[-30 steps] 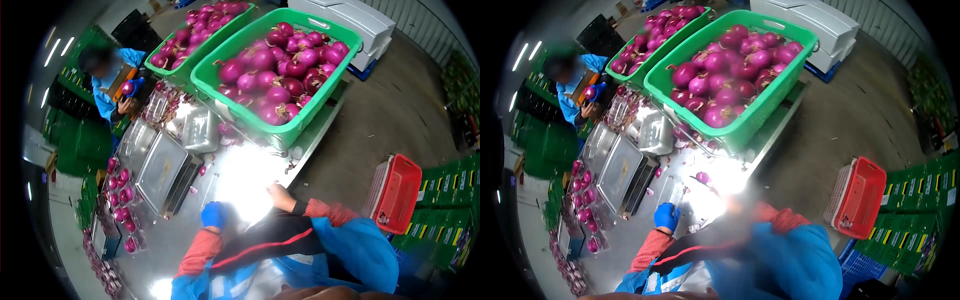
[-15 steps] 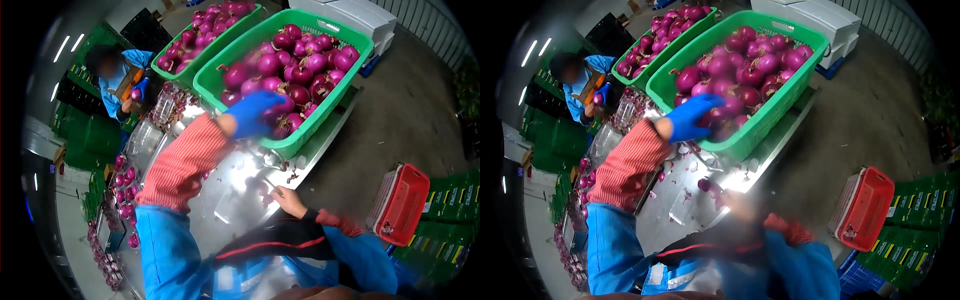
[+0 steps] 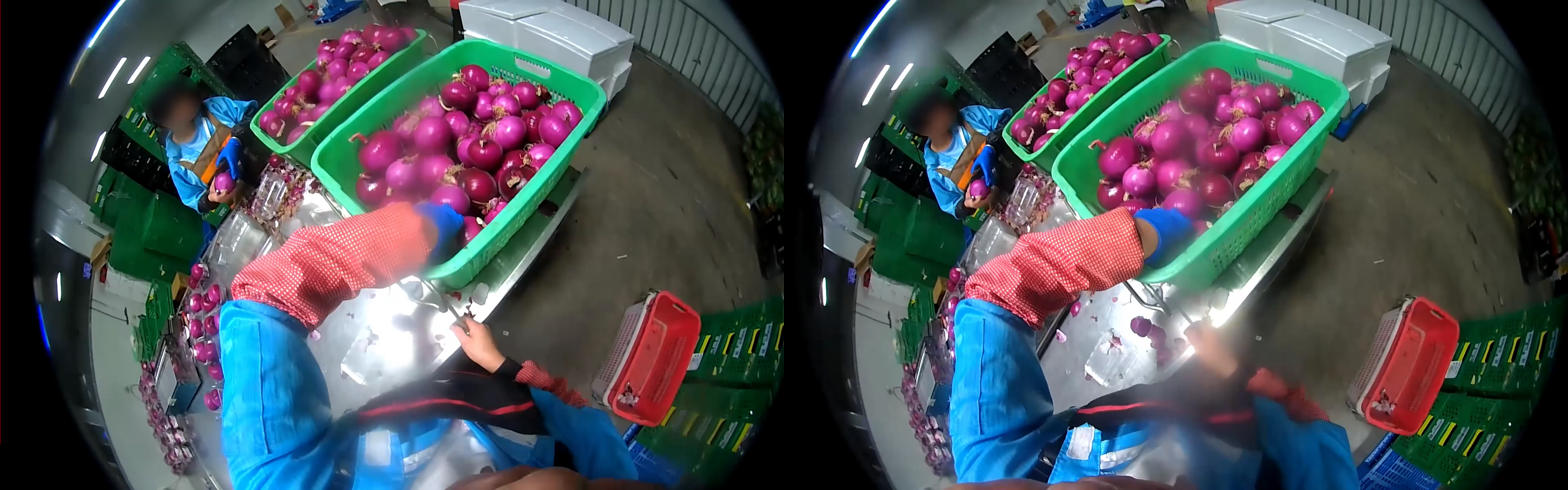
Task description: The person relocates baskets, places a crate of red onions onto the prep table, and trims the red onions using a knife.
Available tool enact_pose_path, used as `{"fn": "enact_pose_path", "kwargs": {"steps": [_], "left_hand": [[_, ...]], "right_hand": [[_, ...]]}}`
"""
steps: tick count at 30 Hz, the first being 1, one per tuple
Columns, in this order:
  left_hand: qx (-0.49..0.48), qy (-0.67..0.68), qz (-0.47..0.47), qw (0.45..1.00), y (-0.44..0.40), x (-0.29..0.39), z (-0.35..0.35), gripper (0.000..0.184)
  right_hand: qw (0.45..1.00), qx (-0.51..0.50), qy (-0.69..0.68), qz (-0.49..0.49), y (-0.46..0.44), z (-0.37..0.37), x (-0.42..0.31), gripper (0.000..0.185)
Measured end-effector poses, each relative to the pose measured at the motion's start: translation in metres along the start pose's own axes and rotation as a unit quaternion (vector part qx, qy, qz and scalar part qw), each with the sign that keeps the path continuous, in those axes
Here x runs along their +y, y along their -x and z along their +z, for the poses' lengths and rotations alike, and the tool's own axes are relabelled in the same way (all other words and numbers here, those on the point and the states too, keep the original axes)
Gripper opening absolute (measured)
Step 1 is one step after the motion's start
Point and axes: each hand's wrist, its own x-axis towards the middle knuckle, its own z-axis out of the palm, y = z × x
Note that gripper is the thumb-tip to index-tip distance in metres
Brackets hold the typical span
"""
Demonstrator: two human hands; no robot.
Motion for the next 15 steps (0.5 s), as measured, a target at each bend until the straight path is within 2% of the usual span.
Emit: {"fn": "enact_pose_path", "kwargs": {"steps": [1, 3, 4, 5, 6, 7, 8, 9, 11, 13, 14, 15], "left_hand": [[0.022, 0.027, 0.003, 0.999, -0.007, -0.015, 0.012, 0.044], [0.066, 0.082, 0.012, 0.994, -0.005, -0.035, 0.017, 0.054], [0.095, 0.152, 0.021, 0.984, 0.005, -0.046, 0.012, 0.058], [0.121, 0.224, 0.031, 0.967, 0.03, -0.046, -0.008, 0.063], [0.142, 0.354, 0.067, 0.922, 0.041, -0.063, -0.007, 0.067], [0.154, 0.476, 0.108, 0.859, 0.052, -0.081, -0.007, 0.071], [0.16, 0.675, 0.164, 0.701, 0.062, -0.086, 0.006, 0.068], [0.167, 0.803, 0.158, 0.55, 0.088, -0.077, 0.014, 0.065], [0.21, 0.848, 0.226, 0.431, 0.113, -0.069, 0.035, 0.058], [0.218, 0.889, 0.249, 0.317, 0.137, -0.055, 0.063, 0.056], [0.196, 0.919, 0.207, 0.274, 0.152, -0.052, 0.082, 0.051], [0.269, 0.901, 0.134, 0.312, 0.163, -0.039, 0.093, 0.043]], "right_hand": [[0.991, -0.017, 0.099, -0.091, 0.0, -0.002, 0.011, 0.026], [0.989, -0.022, 0.109, -0.092, -0.001, -0.002, 0.007, 0.026], [0.996, -0.022, 0.071, -0.043, 0.0, -0.001, 0.001, 0.024], [0.995, -0.032, 0.088, -0.038, 0.0, -0.001, -0.004, 0.023], [0.993, -0.044, 0.104, -0.03, 0.001, 0.0, -0.009, 0.022], [0.991, -0.059, 0.121, -0.019, 0.004, 0.0, -0.014, 0.022], [0.99, -0.051, 0.125, -0.033, 0.006, 0.001, -0.023, 0.02], [0.992, -0.046, 0.11, -0.038, 0.008, 0.002, -0.033, 0.019], [0.991, -0.054, 0.101, -0.069, 0.008, 0.002, -0.057, 0.017], [0.992, -0.043, 0.056, -0.109, 0.004, 0.009, -0.073, 0.018], [0.992, -0.033, 0.056, -0.112, 0.003, 0.011, -0.091, 0.019], [0.992, -0.024, 0.056, -0.114, 0.002, 0.012, -0.11, 0.02]]}}
